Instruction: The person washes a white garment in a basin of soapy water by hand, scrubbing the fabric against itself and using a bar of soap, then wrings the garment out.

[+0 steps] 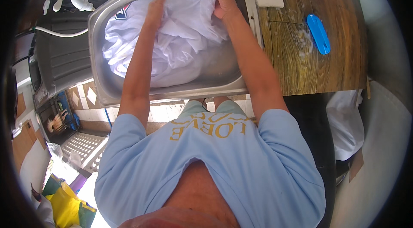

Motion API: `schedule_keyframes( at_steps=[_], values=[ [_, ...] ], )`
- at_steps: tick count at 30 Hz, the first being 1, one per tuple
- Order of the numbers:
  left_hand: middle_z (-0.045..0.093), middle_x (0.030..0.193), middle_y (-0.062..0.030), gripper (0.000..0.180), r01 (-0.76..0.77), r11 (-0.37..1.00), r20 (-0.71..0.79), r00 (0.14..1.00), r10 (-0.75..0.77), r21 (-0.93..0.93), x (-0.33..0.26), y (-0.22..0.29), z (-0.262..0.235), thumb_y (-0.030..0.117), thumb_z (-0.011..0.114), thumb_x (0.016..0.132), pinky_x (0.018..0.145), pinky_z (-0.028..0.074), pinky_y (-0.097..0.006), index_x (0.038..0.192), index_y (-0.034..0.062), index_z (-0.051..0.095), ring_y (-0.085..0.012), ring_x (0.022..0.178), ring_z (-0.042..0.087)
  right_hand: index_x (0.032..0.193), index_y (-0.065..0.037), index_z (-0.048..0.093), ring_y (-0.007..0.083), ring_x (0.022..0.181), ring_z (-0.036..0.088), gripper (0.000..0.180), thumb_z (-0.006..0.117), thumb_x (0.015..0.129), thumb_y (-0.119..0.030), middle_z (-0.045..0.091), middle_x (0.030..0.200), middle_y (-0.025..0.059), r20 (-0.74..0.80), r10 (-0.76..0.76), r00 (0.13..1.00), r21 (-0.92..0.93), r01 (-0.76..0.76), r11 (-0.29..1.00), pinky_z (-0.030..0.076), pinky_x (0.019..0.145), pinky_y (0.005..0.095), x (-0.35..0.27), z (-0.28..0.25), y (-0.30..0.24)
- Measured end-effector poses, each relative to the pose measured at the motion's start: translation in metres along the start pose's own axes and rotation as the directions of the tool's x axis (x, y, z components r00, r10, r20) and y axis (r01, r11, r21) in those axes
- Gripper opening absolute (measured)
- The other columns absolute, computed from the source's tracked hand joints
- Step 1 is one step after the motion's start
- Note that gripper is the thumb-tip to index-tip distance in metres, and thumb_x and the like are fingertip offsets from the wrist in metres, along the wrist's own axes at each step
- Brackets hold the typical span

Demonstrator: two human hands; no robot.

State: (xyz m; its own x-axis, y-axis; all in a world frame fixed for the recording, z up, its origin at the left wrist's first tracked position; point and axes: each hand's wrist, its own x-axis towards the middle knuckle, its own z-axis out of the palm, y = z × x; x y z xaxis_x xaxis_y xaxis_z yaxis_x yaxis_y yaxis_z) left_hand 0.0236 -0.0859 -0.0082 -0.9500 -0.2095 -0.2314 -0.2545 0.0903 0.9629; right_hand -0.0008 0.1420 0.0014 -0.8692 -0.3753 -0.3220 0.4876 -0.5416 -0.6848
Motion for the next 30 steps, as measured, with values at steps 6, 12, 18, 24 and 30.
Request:
schedule_keyframes(
  at_steps=[6,12,18,24,30],
  values=[
    [0.066,0.080,-0.0065,0.038,-0.353,0.881,0.010,0.927,0.375,-0.316,-0.045,0.057,0.059,0.035,0.051,0.090,0.078,0.046,-0.038,0.073,0.0035,0.063,-0.0203,0.079,0.062,0.109,0.000,0.056,0.0217,0.095,0.058,0.028,0.057,0.082,-0.008,0.060,0.101,0.0096,-0.103,-0.024,0.994,0.276,0.051,0.960,0.048,0.086,0.0327,-0.010,0.041,0.033],
    [0.057,0.061,-0.0152,0.026,-0.473,0.874,0.071,0.881,0.468,0.113,-0.074,0.048,0.109,0.020,0.064,0.075,0.058,0.042,-0.039,0.058,0.0022,0.055,-0.0248,0.057,0.056,0.113,-0.001,0.053,0.0171,0.092,0.054,0.033,0.054,0.088,-0.023,0.058,0.097,0.0072,-0.021,-0.313,0.950,-0.135,0.307,0.942,0.047,0.082,0.0311,-0.014,0.015,0.060],
    [0.058,0.059,-0.0128,0.015,-0.577,0.789,-0.164,0.775,0.611,0.214,-0.015,0.025,0.083,0.008,0.066,0.074,0.058,0.045,-0.032,0.065,-0.0019,0.059,-0.0207,0.055,0.055,0.090,-0.009,0.055,0.0172,0.079,0.054,0.036,0.046,0.091,-0.044,0.057,0.086,0.0054,-0.274,-0.057,0.960,0.094,0.086,0.992,0.046,0.071,0.0315,0.007,0.059,0.064],
    [0.062,0.063,-0.0118,0.019,-0.703,0.676,-0.109,0.671,0.733,0.219,-0.039,0.019,0.100,0.019,0.067,0.076,0.049,0.044,-0.028,0.074,0.0009,0.064,-0.0167,0.046,0.054,0.077,-0.014,0.048,0.0139,0.056,0.045,0.027,0.058,0.088,-0.036,0.046,0.062,0.0000,-0.012,0.020,1.000,0.365,-0.014,0.931,0.042,0.055,0.0265,-0.006,0.026,0.055],
    [0.035,0.048,0.0076,0.055,-0.147,0.980,0.041,0.987,0.154,-0.136,0.007,0.047,0.007,0.047,0.055,0.088,0.041,0.023,-0.025,0.049,0.0088,0.047,-0.0049,0.045,0.029,0.072,-0.011,0.043,0.0146,0.058,0.041,0.035,0.069,0.081,-0.033,0.039,0.062,-0.0004,-0.189,0.000,0.982,0.279,0.054,0.959,0.044,0.055,0.0345,-0.022,0.026,-0.007]
  ],
)
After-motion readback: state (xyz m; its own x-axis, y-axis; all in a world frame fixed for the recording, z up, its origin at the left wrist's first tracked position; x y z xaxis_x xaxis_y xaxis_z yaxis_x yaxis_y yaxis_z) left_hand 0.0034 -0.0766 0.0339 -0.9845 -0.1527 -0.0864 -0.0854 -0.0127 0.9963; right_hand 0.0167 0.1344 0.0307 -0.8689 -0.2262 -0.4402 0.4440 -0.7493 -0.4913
